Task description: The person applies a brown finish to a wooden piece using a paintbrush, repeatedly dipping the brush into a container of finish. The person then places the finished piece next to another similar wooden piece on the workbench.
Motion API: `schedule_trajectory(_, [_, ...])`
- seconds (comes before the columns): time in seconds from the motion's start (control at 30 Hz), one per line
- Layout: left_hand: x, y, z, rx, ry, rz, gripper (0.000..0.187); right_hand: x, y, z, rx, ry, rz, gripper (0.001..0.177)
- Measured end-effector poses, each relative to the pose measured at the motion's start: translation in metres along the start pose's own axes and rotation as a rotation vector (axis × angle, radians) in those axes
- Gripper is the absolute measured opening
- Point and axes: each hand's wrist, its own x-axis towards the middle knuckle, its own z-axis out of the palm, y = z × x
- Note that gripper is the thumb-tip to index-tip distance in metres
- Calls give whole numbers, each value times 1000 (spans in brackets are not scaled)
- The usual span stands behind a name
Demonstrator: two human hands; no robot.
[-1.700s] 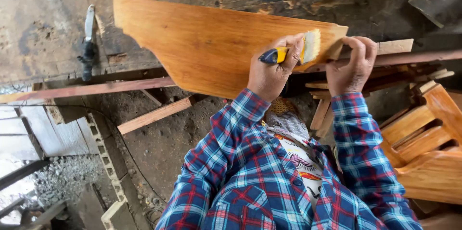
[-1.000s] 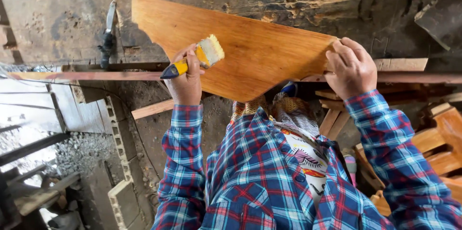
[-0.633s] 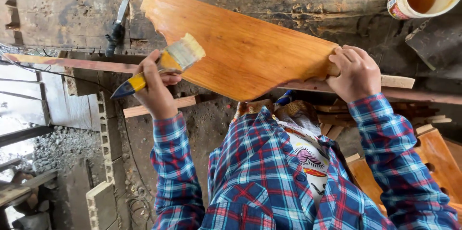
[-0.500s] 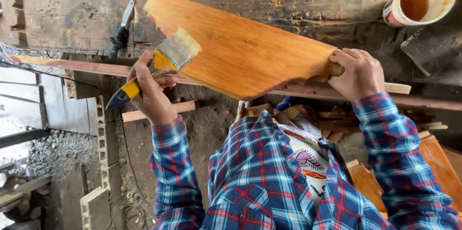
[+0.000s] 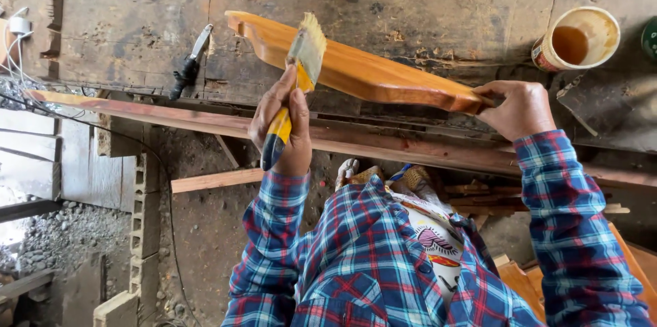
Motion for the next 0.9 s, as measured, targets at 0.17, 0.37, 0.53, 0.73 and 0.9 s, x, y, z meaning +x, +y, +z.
schedule_trajectory(0.17, [-2, -8, 22, -105, 49, -29, 27, -4, 6, 3, -4, 10, -112, 39])
schedule_trajectory(0.37, [1, -25, 50, -26, 136, 72, 28, -2, 17, 18, -21, 30, -26, 42])
schedule_trajectory(0.53, [16, -39, 72, -17, 202, 174, 28, -2, 20, 26, -107, 66, 69, 43])
schedule_trajectory(0.73, [35, -42, 83, -79, 139, 185, 27, 2, 22, 31, -132, 81, 95, 43])
schedule_trajectory(0.9, [59, -13, 77, -340, 49, 119, 25, -1, 20, 35, -135, 119, 130, 45])
